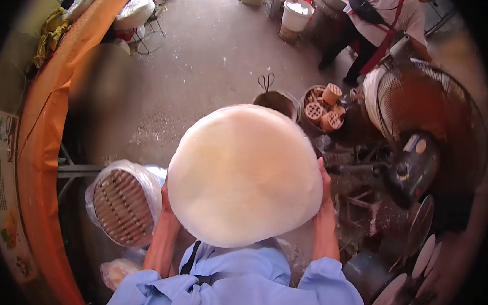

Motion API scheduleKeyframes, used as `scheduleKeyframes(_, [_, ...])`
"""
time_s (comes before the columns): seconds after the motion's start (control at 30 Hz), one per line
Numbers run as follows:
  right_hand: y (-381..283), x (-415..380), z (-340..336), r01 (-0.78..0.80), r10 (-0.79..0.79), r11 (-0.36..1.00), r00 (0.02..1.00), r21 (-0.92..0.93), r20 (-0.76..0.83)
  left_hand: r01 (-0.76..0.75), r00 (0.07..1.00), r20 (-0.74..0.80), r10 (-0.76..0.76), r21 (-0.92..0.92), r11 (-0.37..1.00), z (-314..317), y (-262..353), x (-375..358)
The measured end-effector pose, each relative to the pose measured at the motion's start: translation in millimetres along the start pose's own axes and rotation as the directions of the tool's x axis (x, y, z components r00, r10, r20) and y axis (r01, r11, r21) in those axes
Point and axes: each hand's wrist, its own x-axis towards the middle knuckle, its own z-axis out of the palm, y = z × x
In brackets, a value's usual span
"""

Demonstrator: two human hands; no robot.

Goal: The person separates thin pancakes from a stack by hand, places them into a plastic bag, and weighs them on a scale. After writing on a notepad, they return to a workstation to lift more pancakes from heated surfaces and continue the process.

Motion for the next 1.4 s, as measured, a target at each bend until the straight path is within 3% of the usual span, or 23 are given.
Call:
scheduleKeyframes(0.2, [-16, 143, 74, -0.079, 0.081, 0.997, 0.987, -0.017, 0.139, -0.100, 0.995, 0.033, 0.099, 0.055, 0.993, 30, 104, 89])
scheduleKeyframes(0.23, [-19, 173, 91, -0.091, 0.093, 0.996, 0.979, -0.021, 0.180, -0.100, 0.993, -0.056, 0.104, 0.063, 0.993, 49, 126, 108])
scheduleKeyframes(0.33, [-42, 269, 135, -0.093, 0.115, 0.991, 0.958, -0.095, 0.261, -0.185, 0.975, -0.094, 0.200, 0.145, 0.972, 29, 177, 187])
scheduleKeyframes(0.43, [-69, 355, 174, -0.160, 0.192, 0.975, 0.956, -0.152, 0.222, -0.287, 0.952, -0.017, 0.305, 0.294, 0.912, 56, 227, 253])
scheduleKeyframes(0.77, [-199, 605, 332, -0.134, 0.182, 0.972, 0.948, -0.192, 0.261, -0.416, 0.907, 0.221, 0.359, 0.330, 0.847, 83, 411, 495])
scheduleKeyframes(0.8, [-209, 628, 339, -0.137, 0.178, 0.976, 0.948, -0.167, 0.264, -0.411, 0.909, 0.229, 0.349, 0.336, 0.848, 93, 428, 529])
scheduleKeyframes(0.87, [-229, 669, 357, -0.036, 0.062, 0.988, 0.984, -0.152, 0.167, -0.353, 0.936, 0.080, 0.344, 0.244, 0.903, 166, 454, 586])
scheduleKeyframes(0.93, [-256, 713, 369, 0.047, -0.032, 0.987, 0.995, -0.152, 0.100, -0.244, 0.969, 0.075, 0.234, 0.177, 0.953, 217, 485, 656])
scheduleKeyframes(1.03, [-295, 767, 359, 0.070, -0.065, 0.996, 0.995, -0.064, 0.075, -0.043, 0.973, 0.230, 0.002, 0.175, 0.984, 249, 523, 741])
scheduleKeyframes(1.17, [-359, 810, 406, 0.235, -0.233, 0.972, 0.968, 0.012, -0.097, 0.128, 0.962, 0.227, -0.151, 0.112, 0.985, 325, 554, 849])
scheduleKeyframes(1.27, [-401, 870, 399, 0.290, -0.286, 0.957, 0.950, 0.011, -0.126, 0.144, 0.932, 0.303, -0.199, 0.195, 0.970, 357, 570, 937])
scheduleKeyframes(1.4, [-462, 979, 389, 0.365, -0.373, 0.926, 0.925, -0.100, -0.074, 0.134, 0.945, 0.265, -0.191, 0.219, 0.967, 406, 586, 1057])
